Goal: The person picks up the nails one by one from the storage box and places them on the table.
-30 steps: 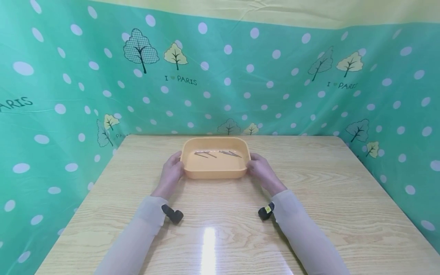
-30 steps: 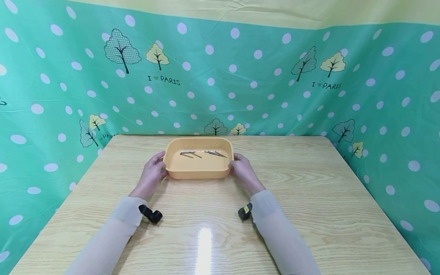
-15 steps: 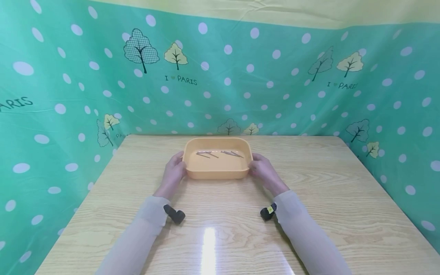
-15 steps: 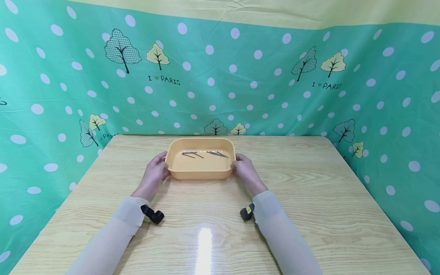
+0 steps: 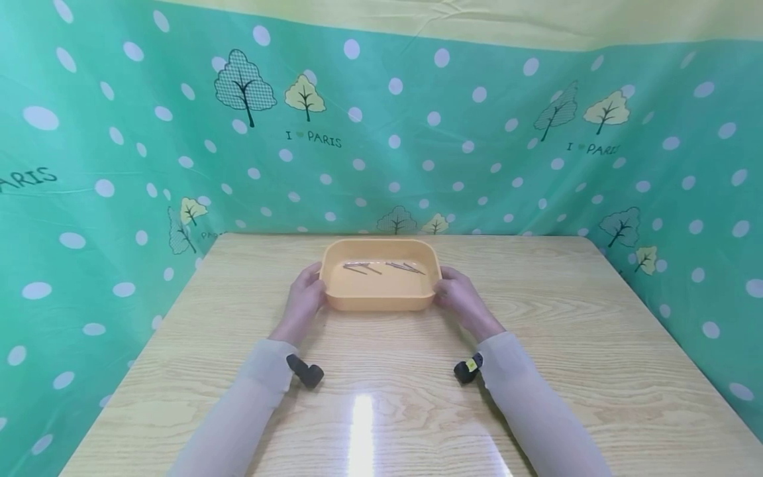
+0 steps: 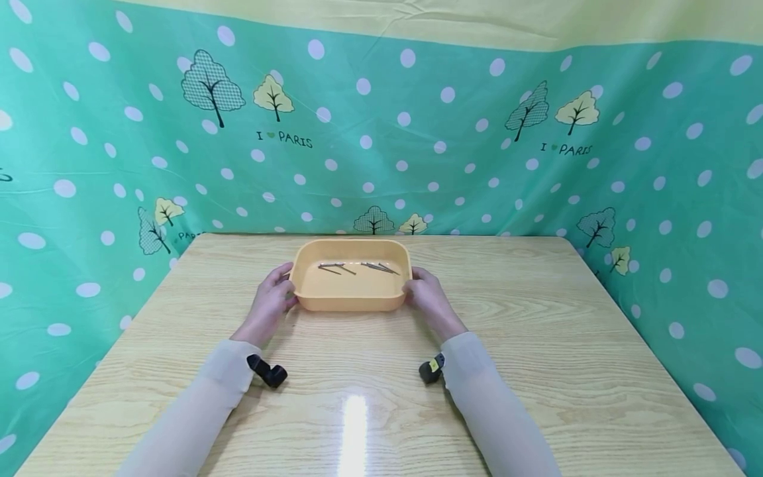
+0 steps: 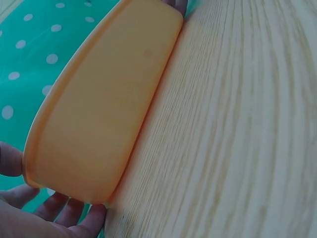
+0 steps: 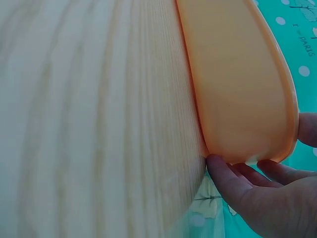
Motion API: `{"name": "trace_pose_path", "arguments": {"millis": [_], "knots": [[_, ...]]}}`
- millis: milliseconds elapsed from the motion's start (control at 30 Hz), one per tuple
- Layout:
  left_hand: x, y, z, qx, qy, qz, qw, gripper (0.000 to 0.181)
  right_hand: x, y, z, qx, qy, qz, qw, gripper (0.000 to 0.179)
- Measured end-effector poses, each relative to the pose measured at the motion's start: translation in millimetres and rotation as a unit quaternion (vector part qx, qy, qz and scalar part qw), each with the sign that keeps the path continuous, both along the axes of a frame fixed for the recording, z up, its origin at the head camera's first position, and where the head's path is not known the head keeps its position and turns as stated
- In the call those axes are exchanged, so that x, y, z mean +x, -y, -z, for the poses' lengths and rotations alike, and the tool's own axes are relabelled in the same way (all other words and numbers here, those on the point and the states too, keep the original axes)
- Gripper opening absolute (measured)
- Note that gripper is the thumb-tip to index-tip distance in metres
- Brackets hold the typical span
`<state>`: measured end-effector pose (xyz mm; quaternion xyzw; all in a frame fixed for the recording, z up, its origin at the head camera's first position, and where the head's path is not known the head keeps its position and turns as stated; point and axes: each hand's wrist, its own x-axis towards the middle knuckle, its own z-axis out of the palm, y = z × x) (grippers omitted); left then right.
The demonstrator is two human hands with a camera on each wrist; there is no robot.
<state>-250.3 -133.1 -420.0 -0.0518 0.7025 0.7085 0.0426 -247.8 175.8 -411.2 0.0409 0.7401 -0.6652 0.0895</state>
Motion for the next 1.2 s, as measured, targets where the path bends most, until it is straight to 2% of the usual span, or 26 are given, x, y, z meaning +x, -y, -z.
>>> {"name": "trace_pose_path", "arguments": {"millis": [333,733,867,1000,1200], "knots": [[0.5,-1.3,-0.6,0.019,0.005,0.006,0.9998,0.063,1.7,0.3,-2.4,0.002,0.0,-0.001,1.0,0.063],[-0.9,-1.5,-4.3,0.022,0.02,-0.007,0.9995,0.065,-0.4,-3.7,-2.7,0.007,0.01,0.003,0.9999,0.061],[-1.7,-0.8,-4.2,0.027,0.026,-0.012,0.9992,0.065,-3.6,-9.5,-8.8,0.046,0.021,0.007,0.9987,0.061],[-2.6,-0.6,-4.0,0.034,0.026,-0.016,0.999,0.065,-9.8,-16.4,-23.9,0.104,0.006,0.001,0.9945,0.066],[-3.3,-0.8,-4.2,0.043,0.032,-0.021,0.9983,0.065,-23.1,-13.9,-50.1,0.206,-0.042,-0.025,0.9773,0.067]]}}
